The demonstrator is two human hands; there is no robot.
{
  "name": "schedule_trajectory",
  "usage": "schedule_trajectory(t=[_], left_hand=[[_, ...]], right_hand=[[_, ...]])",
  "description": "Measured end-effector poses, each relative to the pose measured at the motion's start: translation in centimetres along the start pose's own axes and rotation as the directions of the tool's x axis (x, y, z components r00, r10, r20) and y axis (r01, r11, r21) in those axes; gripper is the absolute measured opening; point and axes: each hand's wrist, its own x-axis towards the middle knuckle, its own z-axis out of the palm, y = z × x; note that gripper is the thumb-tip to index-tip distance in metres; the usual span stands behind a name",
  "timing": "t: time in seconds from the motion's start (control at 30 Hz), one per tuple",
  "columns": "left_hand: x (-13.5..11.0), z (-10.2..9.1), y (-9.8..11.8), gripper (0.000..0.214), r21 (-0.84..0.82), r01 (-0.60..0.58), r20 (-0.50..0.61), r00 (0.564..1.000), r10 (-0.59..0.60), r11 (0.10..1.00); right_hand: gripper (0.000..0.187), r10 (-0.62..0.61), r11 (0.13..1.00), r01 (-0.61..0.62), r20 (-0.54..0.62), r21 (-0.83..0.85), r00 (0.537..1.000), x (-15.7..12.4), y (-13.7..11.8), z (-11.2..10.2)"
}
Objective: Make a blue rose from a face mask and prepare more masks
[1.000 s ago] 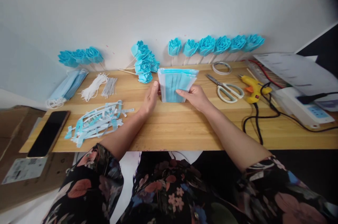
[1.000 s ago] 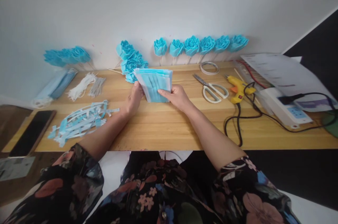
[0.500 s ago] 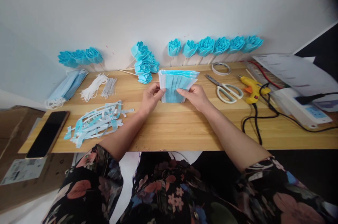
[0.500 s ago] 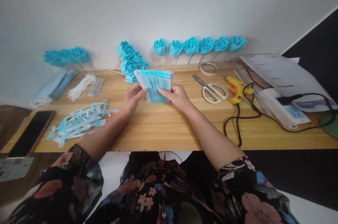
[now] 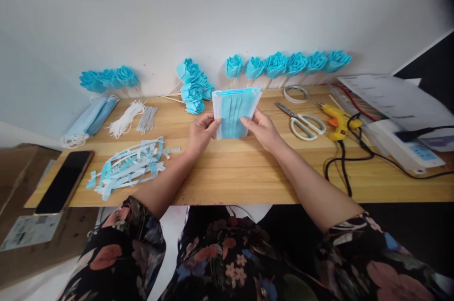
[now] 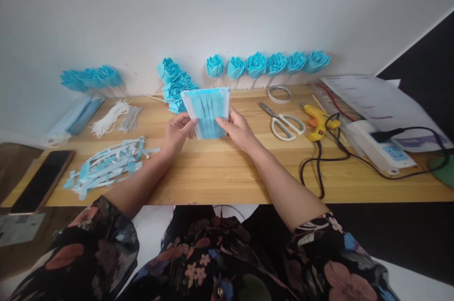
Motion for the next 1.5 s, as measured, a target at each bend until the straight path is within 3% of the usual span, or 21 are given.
schedule_trajectory(t=[0.27, 0.47, 0.63, 0.77, 0.9, 1.13, 1.33, 1.5], left_hand=[[0.0, 0.1, 0.0, 0.043, -0.006, 0.023, -0.009, 1.000, -0.023, 1.000], [-0.2, 0.1, 0.2, 0.044, 0.020, 0.025, 0.006, 1.000, -0.025, 1.000], [0.0, -0.4, 0.3, 0.049, -0.038, 0.035, -0.104, 0.994, -0.039, 0.999], [0.6, -1.0, -0.8, 0.048, -0.072, 0.065, -0.155, 0.985, -0.076, 0.995], [0.8, -0.9, -1.6, 0.055, -0.095, 0.102, -0.080, 0.991, -0.110, 0.990], [-0.2, 0.1, -0.5, 0.062, -0.112, 0.198, 0.161, 0.971, -0.179, 0.974], [-0.6, 0.2, 0.0, 0.047, -0.134, 0.239, 0.215, 0.954, -0.208, 0.962], [-0.6, 0.0, -0.1, 0.047, -0.110, 0.262, 0.226, 0.946, -0.232, 0.959]], right_hand=[[0.052, 0.021, 1.000, -0.021, -0.013, 0.008, 1.000, 0.0, 0.5, -0.2], [0.033, 0.076, 0.984, -0.087, -0.072, -0.154, 0.995, 0.0, 0.8, -0.6], [0.033, 0.011, 0.997, -0.026, -0.193, -0.073, 0.981, 0.2, 0.3, -0.6], [0.033, 0.027, 0.995, -0.041, -0.148, -0.092, 0.989, 0.2, 0.9, -0.8], [0.035, 0.053, 0.996, -0.062, -0.122, -0.067, 0.991, 0.2, 1.4, -0.7], [0.050, 0.205, 0.961, -0.173, -0.135, 0.217, 0.970, 0.4, -0.4, -0.2], [0.054, 0.315, 0.909, -0.287, -0.045, 0.303, 0.948, 0.2, -0.9, 0.0], [0.061, 0.348, 0.878, -0.335, 0.024, 0.342, 0.937, 0.0, -1.1, 0.1]])
